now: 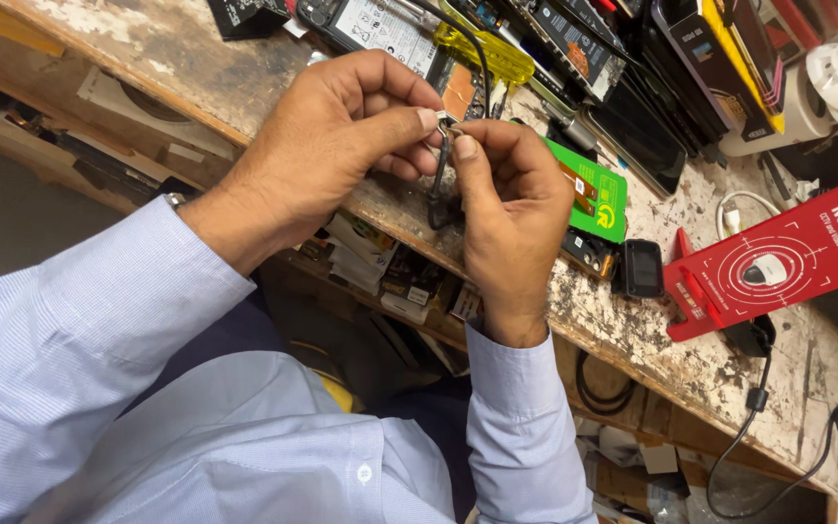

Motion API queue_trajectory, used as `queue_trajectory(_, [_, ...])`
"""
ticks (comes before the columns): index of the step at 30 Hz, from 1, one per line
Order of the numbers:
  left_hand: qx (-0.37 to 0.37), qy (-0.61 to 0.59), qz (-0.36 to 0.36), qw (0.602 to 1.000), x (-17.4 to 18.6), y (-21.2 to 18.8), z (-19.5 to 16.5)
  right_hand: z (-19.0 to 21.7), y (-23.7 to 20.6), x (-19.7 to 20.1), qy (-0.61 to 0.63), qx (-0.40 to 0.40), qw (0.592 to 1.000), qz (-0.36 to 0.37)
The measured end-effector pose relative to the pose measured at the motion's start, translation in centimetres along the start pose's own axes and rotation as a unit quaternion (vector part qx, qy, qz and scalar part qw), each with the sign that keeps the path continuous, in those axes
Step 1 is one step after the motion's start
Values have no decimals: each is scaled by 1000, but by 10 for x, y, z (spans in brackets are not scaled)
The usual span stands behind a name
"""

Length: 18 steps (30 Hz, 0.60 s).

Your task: The person works at a cluttered repair bench manipulating a small charging cable and its connector by hand, using tweezers to adjust the connector end. They then pick up a smartphone, tap its screen while the cable is attached, and hold the phone to view it.

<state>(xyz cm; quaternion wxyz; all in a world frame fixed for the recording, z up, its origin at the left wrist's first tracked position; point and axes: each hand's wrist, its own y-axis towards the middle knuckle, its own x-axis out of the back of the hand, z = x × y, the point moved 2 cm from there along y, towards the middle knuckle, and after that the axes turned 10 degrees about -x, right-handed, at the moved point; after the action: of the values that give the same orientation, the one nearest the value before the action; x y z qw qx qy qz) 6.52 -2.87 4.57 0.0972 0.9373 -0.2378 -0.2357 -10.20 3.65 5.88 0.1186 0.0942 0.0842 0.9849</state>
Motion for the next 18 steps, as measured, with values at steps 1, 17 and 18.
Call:
queue_trajectory(1, [4, -6, -1, 1000, 0, 0, 0, 0, 1, 0, 7, -7, 1000, 5])
queue_trajectory(17, [15, 5, -2, 1000, 0, -1, 1, 4, 10, 5, -28, -49, 998, 36])
queue_trajectory(18, [13, 3, -1, 1000, 0, -1, 1, 4, 10, 5, -27, -50, 998, 38])
